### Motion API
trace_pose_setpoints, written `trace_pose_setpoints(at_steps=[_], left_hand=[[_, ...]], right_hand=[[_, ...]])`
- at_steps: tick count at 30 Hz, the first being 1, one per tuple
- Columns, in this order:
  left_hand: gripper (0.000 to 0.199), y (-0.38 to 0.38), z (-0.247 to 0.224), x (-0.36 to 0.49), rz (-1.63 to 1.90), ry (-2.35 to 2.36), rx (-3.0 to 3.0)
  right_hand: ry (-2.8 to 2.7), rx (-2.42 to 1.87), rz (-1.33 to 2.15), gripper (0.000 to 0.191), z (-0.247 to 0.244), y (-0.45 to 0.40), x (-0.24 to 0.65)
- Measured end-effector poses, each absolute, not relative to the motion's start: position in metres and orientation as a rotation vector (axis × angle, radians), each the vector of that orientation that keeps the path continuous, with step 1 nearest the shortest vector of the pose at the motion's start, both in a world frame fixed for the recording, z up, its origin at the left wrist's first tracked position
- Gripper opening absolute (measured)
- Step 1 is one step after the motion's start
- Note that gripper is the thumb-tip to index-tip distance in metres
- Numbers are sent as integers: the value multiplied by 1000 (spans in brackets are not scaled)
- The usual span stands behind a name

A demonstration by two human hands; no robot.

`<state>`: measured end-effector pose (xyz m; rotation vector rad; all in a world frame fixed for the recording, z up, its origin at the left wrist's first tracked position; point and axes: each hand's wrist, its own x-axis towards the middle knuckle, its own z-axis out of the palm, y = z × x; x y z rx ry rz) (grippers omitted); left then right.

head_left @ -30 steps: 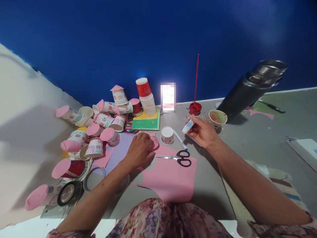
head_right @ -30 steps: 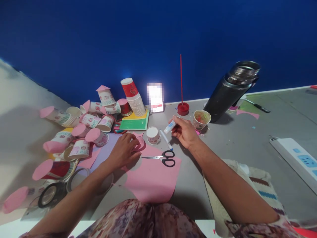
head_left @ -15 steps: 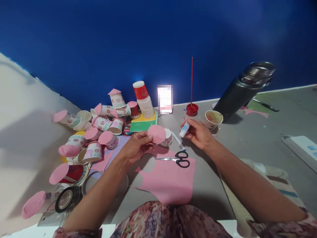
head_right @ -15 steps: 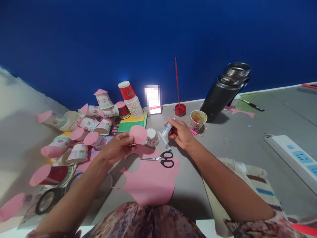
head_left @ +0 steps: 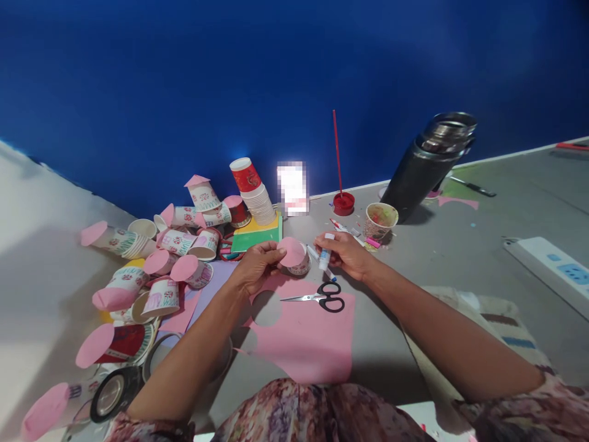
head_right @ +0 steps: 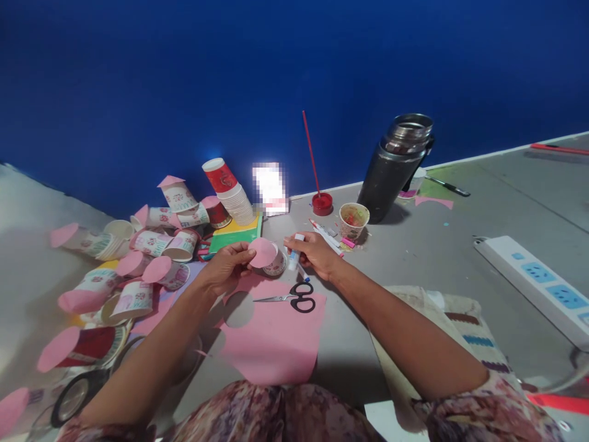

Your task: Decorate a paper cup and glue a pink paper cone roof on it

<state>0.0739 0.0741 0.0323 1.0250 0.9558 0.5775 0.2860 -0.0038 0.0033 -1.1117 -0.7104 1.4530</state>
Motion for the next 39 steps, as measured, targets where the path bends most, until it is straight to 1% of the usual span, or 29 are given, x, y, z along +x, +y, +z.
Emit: trace_pose_setpoints(at_steps=[4, 9, 14, 19, 28, 34, 39], left_hand=[[47, 75, 30, 72, 583, 1014, 1090], [43, 77, 29, 70, 588, 1042, 1175], [43, 83, 41, 71, 616, 988, 1209], [47, 88, 50, 78, 568, 920, 1201], [36, 89, 43, 81, 612, 990, 1266], [37, 86, 41, 79, 654, 991, 1236], [42, 83, 32, 81, 639, 962, 1155]], right_hand=[[-710, -1139, 1460, 46, -3, -2, 284], [-736, -1186, 1506, 45, -5, -2, 282], [-768, -1184, 1528, 45, -2, -3, 283], [-781, -1160, 1525, 46, -1, -3, 284], [-793, -1175, 1518, 43, -3, -2, 284], [-828, -1212, 1486, 44, -3, -4, 283], [-891, -1273, 1399, 43, -7, -3, 283]])
